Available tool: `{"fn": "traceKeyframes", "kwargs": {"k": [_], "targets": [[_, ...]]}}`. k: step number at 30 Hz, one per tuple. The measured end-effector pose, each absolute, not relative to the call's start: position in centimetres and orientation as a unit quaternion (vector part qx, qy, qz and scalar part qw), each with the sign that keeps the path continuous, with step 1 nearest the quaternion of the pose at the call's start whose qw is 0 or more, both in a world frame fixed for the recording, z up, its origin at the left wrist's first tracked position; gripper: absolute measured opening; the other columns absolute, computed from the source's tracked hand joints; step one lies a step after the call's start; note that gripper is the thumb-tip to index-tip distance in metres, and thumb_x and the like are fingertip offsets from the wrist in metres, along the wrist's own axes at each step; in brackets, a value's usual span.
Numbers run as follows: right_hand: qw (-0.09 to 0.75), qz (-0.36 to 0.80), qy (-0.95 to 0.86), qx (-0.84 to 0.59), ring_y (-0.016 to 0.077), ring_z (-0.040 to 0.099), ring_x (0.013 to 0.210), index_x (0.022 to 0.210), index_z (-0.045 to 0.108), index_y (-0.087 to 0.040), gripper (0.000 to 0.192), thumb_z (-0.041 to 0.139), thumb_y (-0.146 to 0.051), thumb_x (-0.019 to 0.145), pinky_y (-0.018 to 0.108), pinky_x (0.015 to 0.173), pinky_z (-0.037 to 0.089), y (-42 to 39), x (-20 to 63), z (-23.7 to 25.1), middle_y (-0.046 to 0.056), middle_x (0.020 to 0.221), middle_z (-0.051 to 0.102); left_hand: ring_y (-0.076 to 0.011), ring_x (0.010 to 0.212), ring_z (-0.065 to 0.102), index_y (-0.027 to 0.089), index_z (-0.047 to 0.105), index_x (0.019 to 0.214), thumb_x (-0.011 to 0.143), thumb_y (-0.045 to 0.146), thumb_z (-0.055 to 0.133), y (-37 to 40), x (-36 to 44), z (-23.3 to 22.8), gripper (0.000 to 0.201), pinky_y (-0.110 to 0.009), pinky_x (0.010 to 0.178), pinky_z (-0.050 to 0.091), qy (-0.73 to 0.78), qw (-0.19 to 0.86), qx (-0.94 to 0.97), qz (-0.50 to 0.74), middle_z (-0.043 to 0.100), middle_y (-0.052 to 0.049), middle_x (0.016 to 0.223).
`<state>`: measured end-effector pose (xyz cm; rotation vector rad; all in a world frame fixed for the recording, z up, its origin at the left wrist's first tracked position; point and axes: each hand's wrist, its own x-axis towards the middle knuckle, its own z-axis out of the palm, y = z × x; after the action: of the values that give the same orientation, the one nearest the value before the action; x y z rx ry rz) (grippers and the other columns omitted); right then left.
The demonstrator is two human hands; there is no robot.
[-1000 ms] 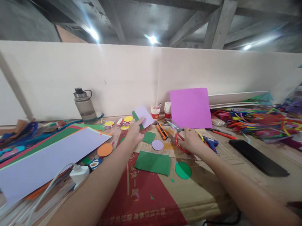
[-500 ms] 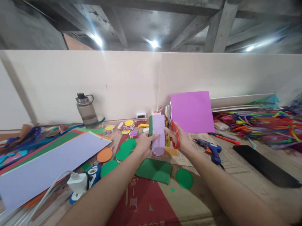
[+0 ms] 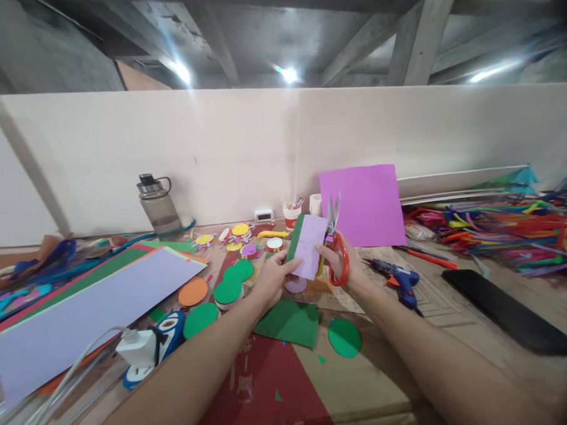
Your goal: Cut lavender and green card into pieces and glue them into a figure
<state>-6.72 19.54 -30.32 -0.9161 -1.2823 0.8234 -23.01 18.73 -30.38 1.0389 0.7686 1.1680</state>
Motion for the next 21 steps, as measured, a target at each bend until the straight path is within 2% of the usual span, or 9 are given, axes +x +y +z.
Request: {"fn": "traceKeyframes", "kwargs": {"k": [4, 8, 12, 18, 21], "targets": [[0.624, 0.378, -0.542, -0.416, 0.0230, 0.064, 0.094, 0.102, 0.056, -0.018, 0.039, 0.068, -0.041, 0.073, 0.039, 0.083, 0.052, 18.6, -7.1, -29.7, 0.009, 0.103, 0.069, -0.0143, 0.060, 0.063, 0.013, 0.069, 0.100, 0.049, 0.035, 0.091, 18.4, -22.7, -30.4, 0.060, -0.023, 0.050, 0.047, 0.338, 0.658, 0.435, 0.513, 0.072, -0.006, 0.082], [0.618, 0.382, -0.564, -0.393, 0.0211, 0.064, 0.092, 0.102, 0.055, -0.020, 0.038, 0.067, -0.043, 0.075, 0.039, 0.089, 0.051, 17.8, -7.6, -28.9, 0.008, 0.101, 0.067, -0.0139, 0.058, 0.062, 0.012, 0.069, 0.094, 0.048, 0.033, 0.092, 18.5, -22.7, -30.3, 0.055, -0.022, 0.047, 0.047, 0.353, 0.648, 0.422, 0.527, 0.072, -0.006, 0.080], [0.594, 0.385, -0.575, -0.410, 0.0184, 0.061, 0.073, 0.097, 0.052, -0.023, 0.031, 0.061, -0.047, 0.079, 0.036, 0.074, 0.054, 17.6, -7.5, -28.1, 0.002, 0.080, 0.062, -0.0111, 0.054, 0.060, 0.013, 0.068, 0.092, 0.052, 0.026, 0.089, 19.1, -23.2, -29.7, 0.047, -0.019, 0.040, 0.044, 0.360, 0.630, 0.399, 0.561, 0.072, -0.004, 0.079], [0.542, 0.368, -0.598, -0.462, 0.0198, 0.061, 0.075, 0.111, 0.051, -0.027, 0.043, 0.062, -0.051, 0.077, 0.033, 0.067, 0.053, 17.3, -6.6, -27.6, 0.004, 0.089, 0.064, -0.0104, 0.055, 0.059, 0.015, 0.065, 0.095, 0.059, 0.015, 0.081, 19.4, -23.9, -28.7, 0.039, -0.018, 0.037, 0.044, 0.345, 0.623, 0.379, 0.591, 0.070, -0.003, 0.080], [0.555, 0.378, -0.591, -0.446, 0.0186, 0.060, 0.073, 0.110, 0.052, -0.025, 0.043, 0.063, -0.050, 0.077, 0.031, 0.065, 0.052, 17.3, -6.7, -27.6, 0.002, 0.085, 0.065, -0.0115, 0.056, 0.060, 0.015, 0.063, 0.093, 0.060, 0.013, 0.079, 19.4, -24.0, -28.6, 0.037, -0.019, 0.039, 0.047, 0.355, 0.621, 0.375, 0.589, 0.070, -0.004, 0.081]]}}
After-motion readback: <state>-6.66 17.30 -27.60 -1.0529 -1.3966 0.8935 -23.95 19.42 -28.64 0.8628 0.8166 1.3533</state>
